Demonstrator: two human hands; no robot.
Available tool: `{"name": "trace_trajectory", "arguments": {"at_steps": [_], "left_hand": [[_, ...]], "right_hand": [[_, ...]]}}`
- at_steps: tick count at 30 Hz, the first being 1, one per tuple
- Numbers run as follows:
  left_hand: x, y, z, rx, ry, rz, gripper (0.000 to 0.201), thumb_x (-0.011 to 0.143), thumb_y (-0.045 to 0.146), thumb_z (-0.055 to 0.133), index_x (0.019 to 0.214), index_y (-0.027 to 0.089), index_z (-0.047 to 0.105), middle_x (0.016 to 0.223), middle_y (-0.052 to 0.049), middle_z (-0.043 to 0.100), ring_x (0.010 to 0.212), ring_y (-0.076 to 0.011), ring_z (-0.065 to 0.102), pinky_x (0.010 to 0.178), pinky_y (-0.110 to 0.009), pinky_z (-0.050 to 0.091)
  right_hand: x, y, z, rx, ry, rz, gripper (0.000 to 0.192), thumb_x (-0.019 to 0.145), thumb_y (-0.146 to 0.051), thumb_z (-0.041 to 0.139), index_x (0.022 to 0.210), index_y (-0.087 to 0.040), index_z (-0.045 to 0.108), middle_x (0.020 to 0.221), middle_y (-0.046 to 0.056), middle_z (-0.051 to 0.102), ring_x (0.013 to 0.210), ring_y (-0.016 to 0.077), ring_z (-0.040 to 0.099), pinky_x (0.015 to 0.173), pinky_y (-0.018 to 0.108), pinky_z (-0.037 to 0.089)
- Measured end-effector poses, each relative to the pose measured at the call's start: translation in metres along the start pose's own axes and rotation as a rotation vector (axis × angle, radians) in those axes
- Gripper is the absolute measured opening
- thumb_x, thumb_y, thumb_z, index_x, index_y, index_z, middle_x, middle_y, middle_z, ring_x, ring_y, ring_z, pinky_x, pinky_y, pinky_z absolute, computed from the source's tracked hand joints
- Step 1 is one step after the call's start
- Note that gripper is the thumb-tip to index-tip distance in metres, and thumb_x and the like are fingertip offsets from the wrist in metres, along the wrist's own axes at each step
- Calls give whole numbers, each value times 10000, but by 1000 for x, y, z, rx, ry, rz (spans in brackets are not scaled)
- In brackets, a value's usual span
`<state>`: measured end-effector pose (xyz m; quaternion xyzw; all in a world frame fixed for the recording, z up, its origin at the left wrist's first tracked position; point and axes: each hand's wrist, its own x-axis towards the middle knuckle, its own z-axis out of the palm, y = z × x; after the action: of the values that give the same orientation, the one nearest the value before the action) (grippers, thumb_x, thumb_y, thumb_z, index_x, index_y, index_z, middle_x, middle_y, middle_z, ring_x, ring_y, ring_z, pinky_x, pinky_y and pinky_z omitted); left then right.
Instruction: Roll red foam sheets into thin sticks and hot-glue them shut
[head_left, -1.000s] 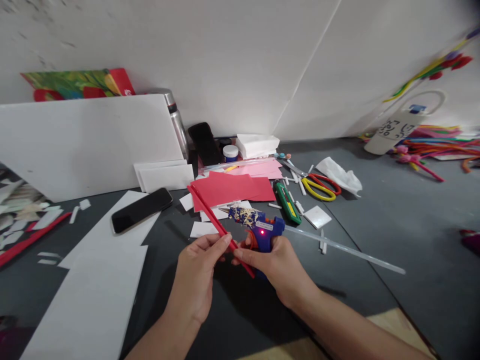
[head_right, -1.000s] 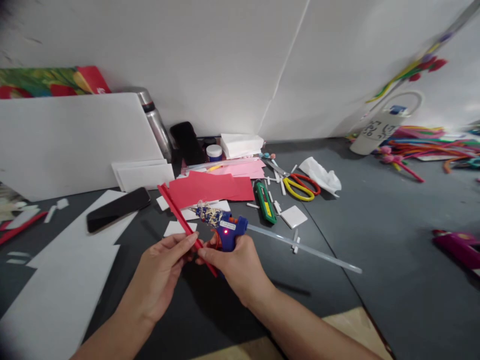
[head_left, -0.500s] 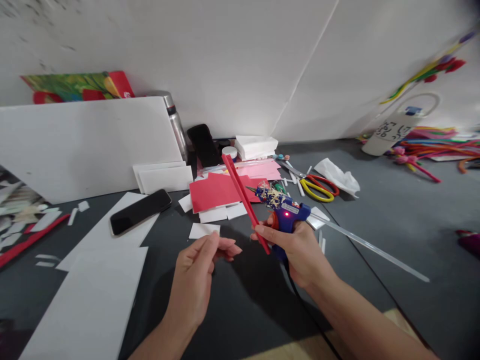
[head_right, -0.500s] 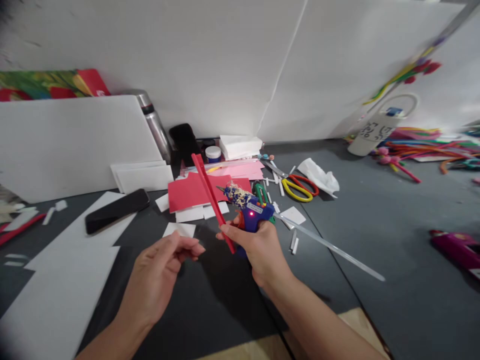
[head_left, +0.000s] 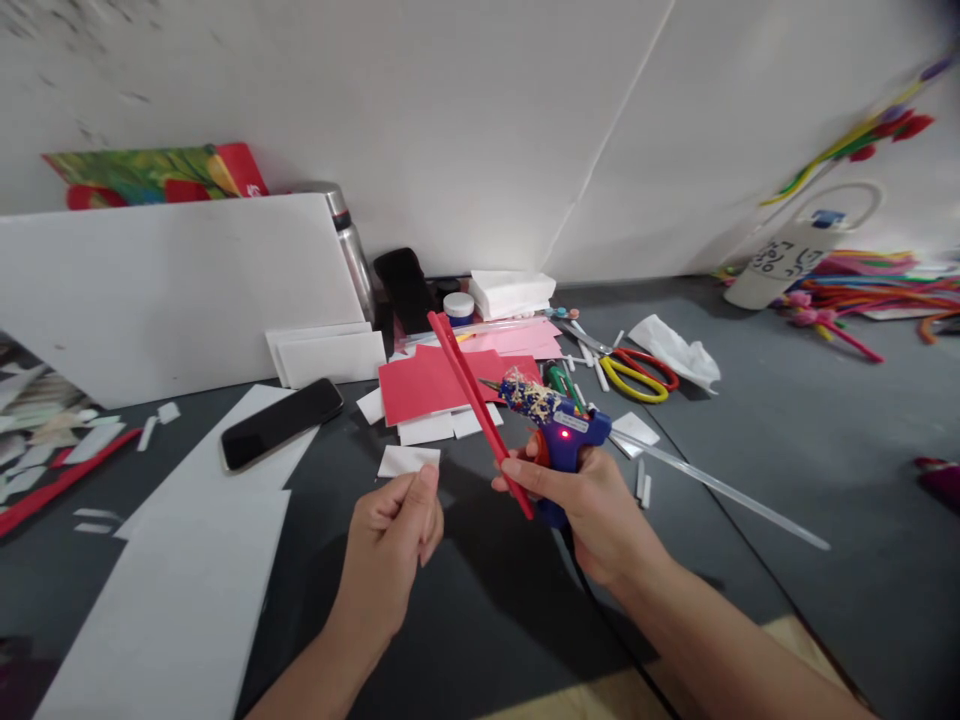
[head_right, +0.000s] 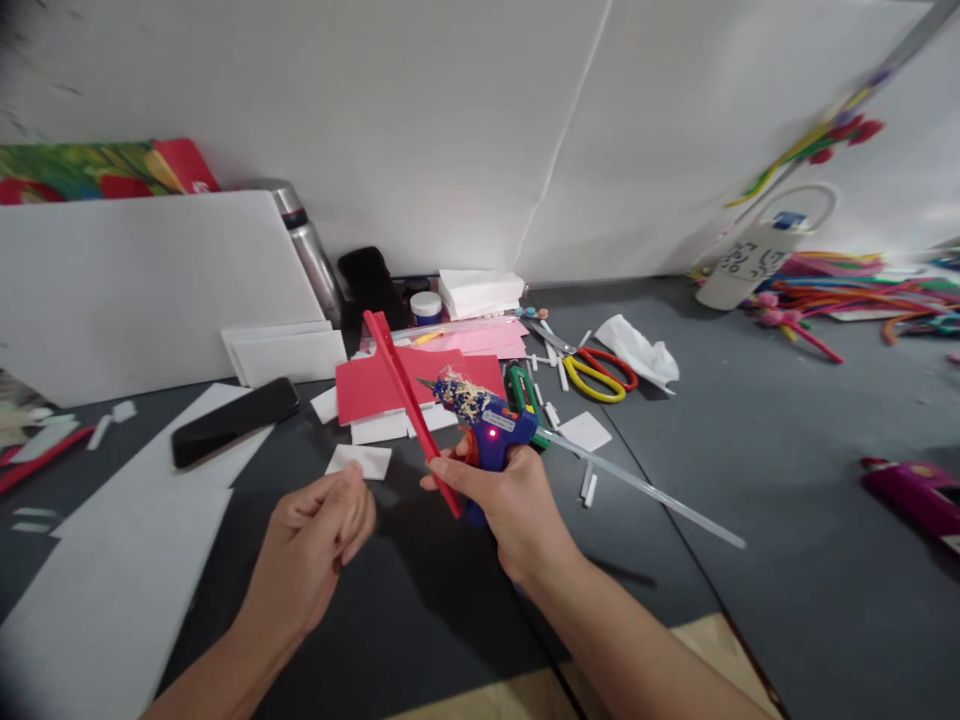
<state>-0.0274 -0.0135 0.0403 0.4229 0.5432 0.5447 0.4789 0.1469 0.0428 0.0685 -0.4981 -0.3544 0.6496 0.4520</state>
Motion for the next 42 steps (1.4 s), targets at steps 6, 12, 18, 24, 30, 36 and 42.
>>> {"name": "trace_trajectory", "arguments": {"at_steps": [6,12,18,24,30,36,42], "left_hand": [[1,1,7,19,-104,15,228,896,399,657,784,203,620,676,15,551,605,-119,463,582,-253,370],[5,0,20,-144,-55,-92,217,869,385,696,937,180,688,863,-31,651,749,-134,575,681,-234,460],[2,2,17,-66,5,-13,217,864,349,698,733,177,690,802,-12,606,707,-126,550,628,-215,439],[2,4,15,100,14,49,239,897,339,644,718,188,691,800,-13,594,732,-147,566,662,-234,452],[7,1,5,249,73,16,251,868,375,663,705,185,674,679,-4,599,616,-146,576,571,-237,438],[8,4,2,238,65,-92,254,825,406,691,721,174,689,529,-6,611,440,-154,606,417,-208,418],[8,2,1,325,39,-16,226,835,344,638,698,168,675,595,4,598,479,-148,648,449,-195,443]], "right_hand": [[-3,5,3,39,-61,22,410,562,-361,922,742,-182,601,683,-9,677,662,185,695,613,250,496],[-10,16,13,29,-91,59,391,535,-321,935,709,-169,621,650,-28,647,597,127,586,601,240,457],[-11,22,16,27,-104,73,395,551,-352,926,712,-177,611,639,-38,620,606,130,570,602,243,448],[-8,30,17,-19,-81,71,390,561,-379,918,716,-168,628,667,-21,635,620,139,578,620,254,464],[2,24,5,-184,-1,-98,315,692,-453,827,745,-188,665,695,19,693,699,209,655,728,325,513],[0,-1,-16,-714,-16,-470,373,871,-466,643,592,-221,621,643,24,666,656,207,624,630,303,455],[-1,3,-14,-859,-60,-473,404,897,-492,572,603,-214,572,593,9,626,573,189,586,540,283,409]]}}
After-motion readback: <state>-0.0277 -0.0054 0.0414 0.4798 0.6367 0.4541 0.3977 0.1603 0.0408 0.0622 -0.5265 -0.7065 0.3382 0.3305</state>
